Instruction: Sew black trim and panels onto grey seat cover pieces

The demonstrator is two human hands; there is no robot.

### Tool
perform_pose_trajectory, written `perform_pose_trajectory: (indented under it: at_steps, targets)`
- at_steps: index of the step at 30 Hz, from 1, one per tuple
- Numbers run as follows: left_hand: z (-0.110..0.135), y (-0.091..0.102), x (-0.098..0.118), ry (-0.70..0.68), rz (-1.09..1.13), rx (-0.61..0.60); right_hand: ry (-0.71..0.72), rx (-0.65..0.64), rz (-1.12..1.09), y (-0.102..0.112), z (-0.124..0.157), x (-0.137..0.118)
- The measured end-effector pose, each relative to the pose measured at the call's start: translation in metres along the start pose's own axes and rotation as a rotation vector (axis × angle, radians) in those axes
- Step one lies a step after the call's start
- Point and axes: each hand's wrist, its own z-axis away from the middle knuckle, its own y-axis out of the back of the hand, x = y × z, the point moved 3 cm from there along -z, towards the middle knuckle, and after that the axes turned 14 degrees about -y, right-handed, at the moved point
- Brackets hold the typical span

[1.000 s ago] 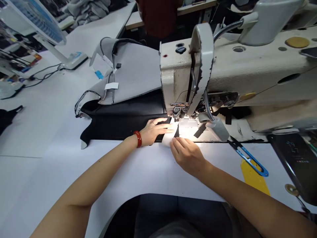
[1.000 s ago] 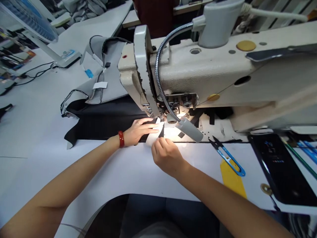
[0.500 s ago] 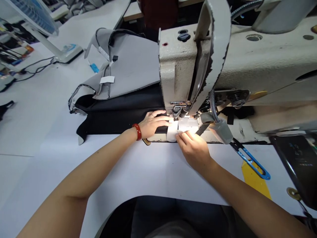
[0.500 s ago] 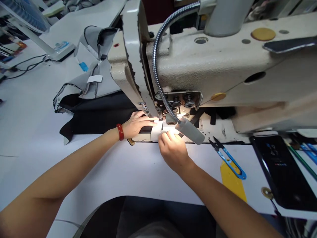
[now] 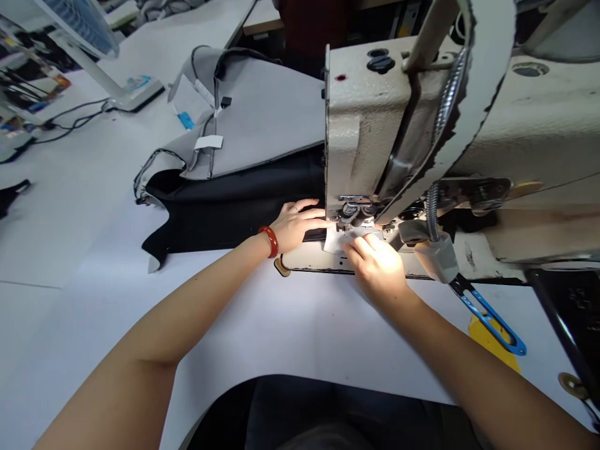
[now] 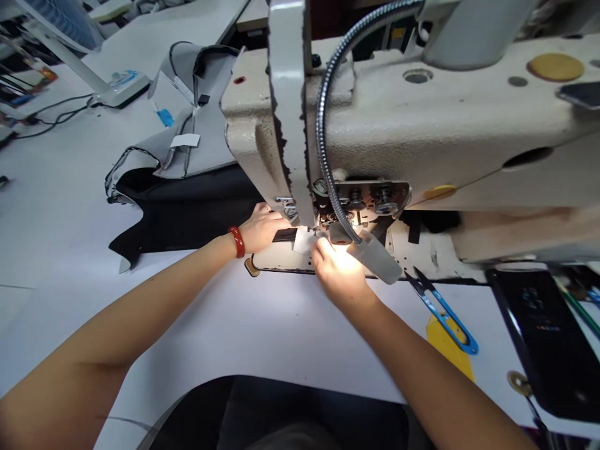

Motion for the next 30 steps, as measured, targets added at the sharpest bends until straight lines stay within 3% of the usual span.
perform_pose_trajectory:
  at_steps: [9, 18, 23, 25, 28, 30]
  targets:
    - [0.0, 0.0, 0.0, 0.004, -0.006, 0.03, -0.032, 0.003, -0.006, -0.004, -0.002, 0.001]
    - [0.006, -0.003, 0.011, -0.035, -0.061, 0.022, -0.008, 0.106, -0.075, 0.006, -0.002, -0.005]
    - [0.01, 0.012, 0.009, -0.076, -0.139, -0.019, -0.009, 0.055, -0.145, 0.004, 0.001, -0.001]
    - [0.009, 0.027, -0.001, -0.004, -0.22, 0.031, 0.003, 0.044, -0.132, 0.002, 0.001, -0.001]
    - [0.001, 0.051, -0.025, 0.261, -0.347, 0.206, 0.028, 0.071, -0.107, 0.0, 0.0, -0.003]
    - [-0.008, 0.059, -0.04, 0.428, -0.315, 0.237, 0.044, 0.086, -0.11, -0.001, 0.0, -0.003]
